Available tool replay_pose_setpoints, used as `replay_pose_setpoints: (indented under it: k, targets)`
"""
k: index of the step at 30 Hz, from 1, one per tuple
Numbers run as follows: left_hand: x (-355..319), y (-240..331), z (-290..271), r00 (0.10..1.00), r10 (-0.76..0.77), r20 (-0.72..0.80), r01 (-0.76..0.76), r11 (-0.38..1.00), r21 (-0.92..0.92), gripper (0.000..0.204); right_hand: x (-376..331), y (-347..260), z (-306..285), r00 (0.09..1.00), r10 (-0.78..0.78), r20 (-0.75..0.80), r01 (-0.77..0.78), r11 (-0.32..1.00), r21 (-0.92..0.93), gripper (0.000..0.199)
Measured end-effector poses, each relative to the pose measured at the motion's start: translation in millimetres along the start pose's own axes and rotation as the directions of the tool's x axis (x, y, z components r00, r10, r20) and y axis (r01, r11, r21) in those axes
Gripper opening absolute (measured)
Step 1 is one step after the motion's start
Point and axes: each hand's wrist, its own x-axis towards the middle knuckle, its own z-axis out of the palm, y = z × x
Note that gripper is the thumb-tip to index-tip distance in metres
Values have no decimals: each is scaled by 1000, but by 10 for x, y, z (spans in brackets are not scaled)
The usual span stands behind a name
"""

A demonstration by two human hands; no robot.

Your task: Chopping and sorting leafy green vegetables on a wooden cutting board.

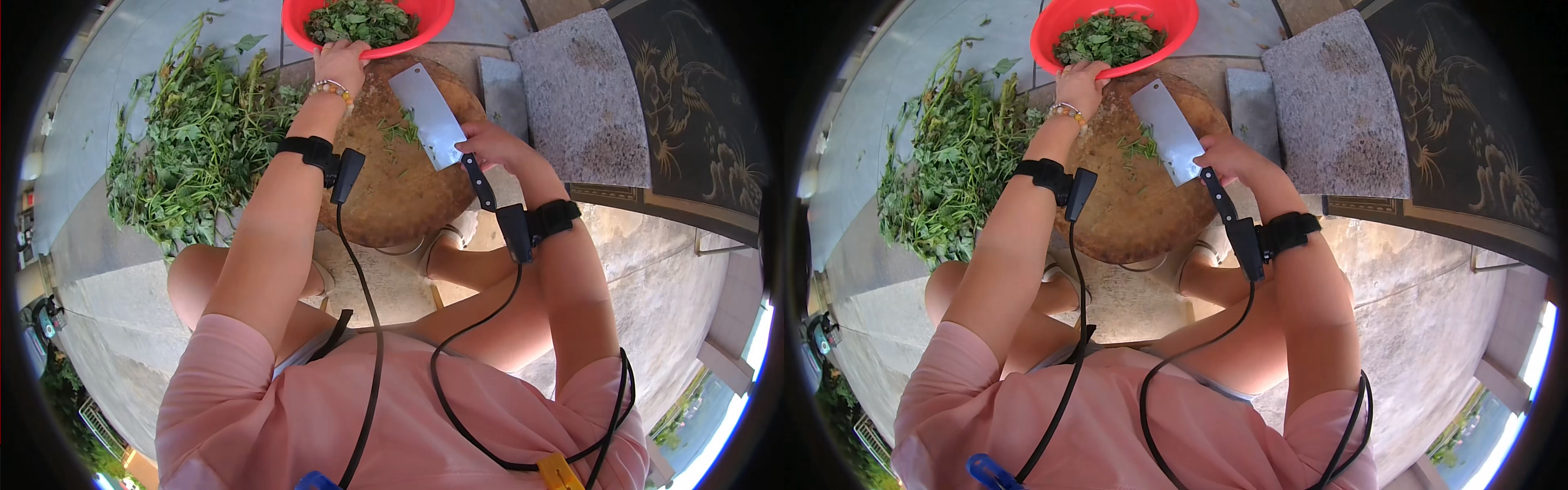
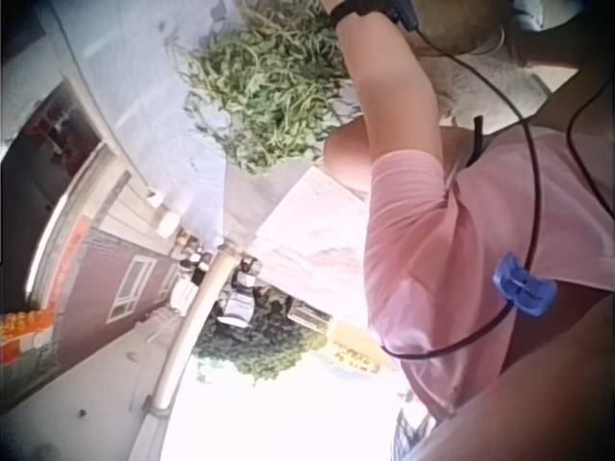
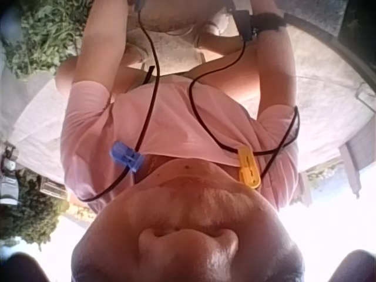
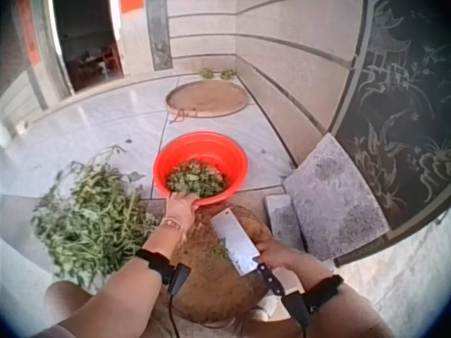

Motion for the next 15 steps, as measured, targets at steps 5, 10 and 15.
replay_pose_setpoints:
  k: [5,10,15]
  targets:
    - [-203,-118,188,950,110,-293,-171,966,-192,26,100,67,6,999,-22,27,25,993,-117,20]
    - [-140,-163,119,968,121,-222,-179,947,-266,30,83,21,30,999,-26,21,29,988,-153,17]
    - [-71,-229,160,973,169,-156,-190,973,-132,32,59,-12,30,1000,13,15,-9,978,-208,16]
